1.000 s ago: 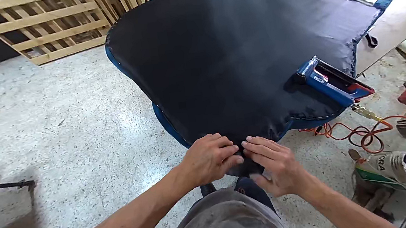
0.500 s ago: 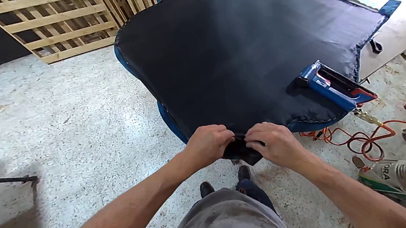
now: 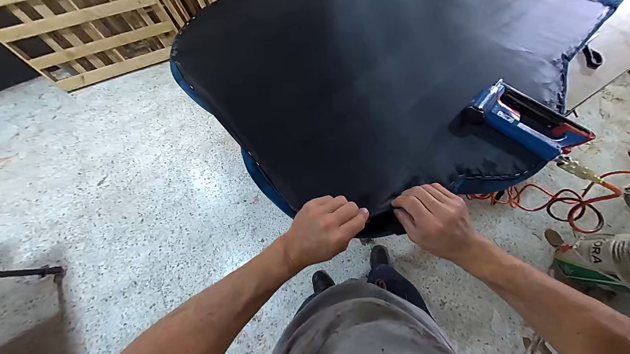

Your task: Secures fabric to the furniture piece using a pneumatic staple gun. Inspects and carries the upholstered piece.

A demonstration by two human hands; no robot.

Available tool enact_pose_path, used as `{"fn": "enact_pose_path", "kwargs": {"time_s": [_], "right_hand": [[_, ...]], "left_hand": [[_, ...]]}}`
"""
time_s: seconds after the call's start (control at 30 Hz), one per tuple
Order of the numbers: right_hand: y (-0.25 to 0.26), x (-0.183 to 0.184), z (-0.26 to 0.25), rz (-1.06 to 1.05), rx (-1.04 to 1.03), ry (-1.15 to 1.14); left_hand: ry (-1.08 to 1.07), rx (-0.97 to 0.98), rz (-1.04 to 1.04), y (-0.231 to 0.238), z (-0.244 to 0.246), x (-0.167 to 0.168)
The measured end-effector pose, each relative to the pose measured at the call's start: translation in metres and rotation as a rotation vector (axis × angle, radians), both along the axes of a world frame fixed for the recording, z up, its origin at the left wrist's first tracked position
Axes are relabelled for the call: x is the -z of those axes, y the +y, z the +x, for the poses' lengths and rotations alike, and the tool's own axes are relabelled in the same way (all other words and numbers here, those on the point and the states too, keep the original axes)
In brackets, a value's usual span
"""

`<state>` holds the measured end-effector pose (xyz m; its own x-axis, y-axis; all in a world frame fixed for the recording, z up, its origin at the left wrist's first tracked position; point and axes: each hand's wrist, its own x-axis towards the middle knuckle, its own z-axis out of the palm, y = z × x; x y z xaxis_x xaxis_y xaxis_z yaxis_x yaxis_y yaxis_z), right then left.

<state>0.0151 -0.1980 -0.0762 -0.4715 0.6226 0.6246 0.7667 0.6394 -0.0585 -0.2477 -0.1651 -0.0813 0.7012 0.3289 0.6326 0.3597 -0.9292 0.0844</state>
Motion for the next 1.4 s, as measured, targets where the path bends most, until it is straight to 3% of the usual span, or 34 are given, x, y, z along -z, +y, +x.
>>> {"fn": "enact_pose_path", "kwargs": {"time_s": [0.17, 0.37, 0.6, 0.93, 1.1, 1.4], "right_hand": [[-0.015, -0.014, 0.010, -0.102, -0.186, -0.109], [-0.012, -0.015, -0.004, -0.193, -0.073, -0.004], [-0.009, 0.004, 0.000, -0.085, -0.255, 0.072], [-0.010, -0.004, -0.006, -0.110, -0.181, -0.003], [-0.007, 0.007, -0.006, -0.081, -0.282, 0.056], [-0.013, 0.005, -0.005, -0.133, -0.294, 0.013]], "left_hand": [[0.050, 0.068, 0.005, 0.002, -0.003, -0.002], [0.044, 0.080, -0.053, 0.005, -0.004, 0.000], [0.050, 0.140, -0.092, 0.011, -0.010, -0.001], [0.102, 0.202, -0.115, 0.013, -0.012, -0.002], [0.152, 0.241, -0.102, 0.018, -0.013, -0.005], [0.288, 0.452, -0.149, 0.038, -0.006, -0.018]]}}
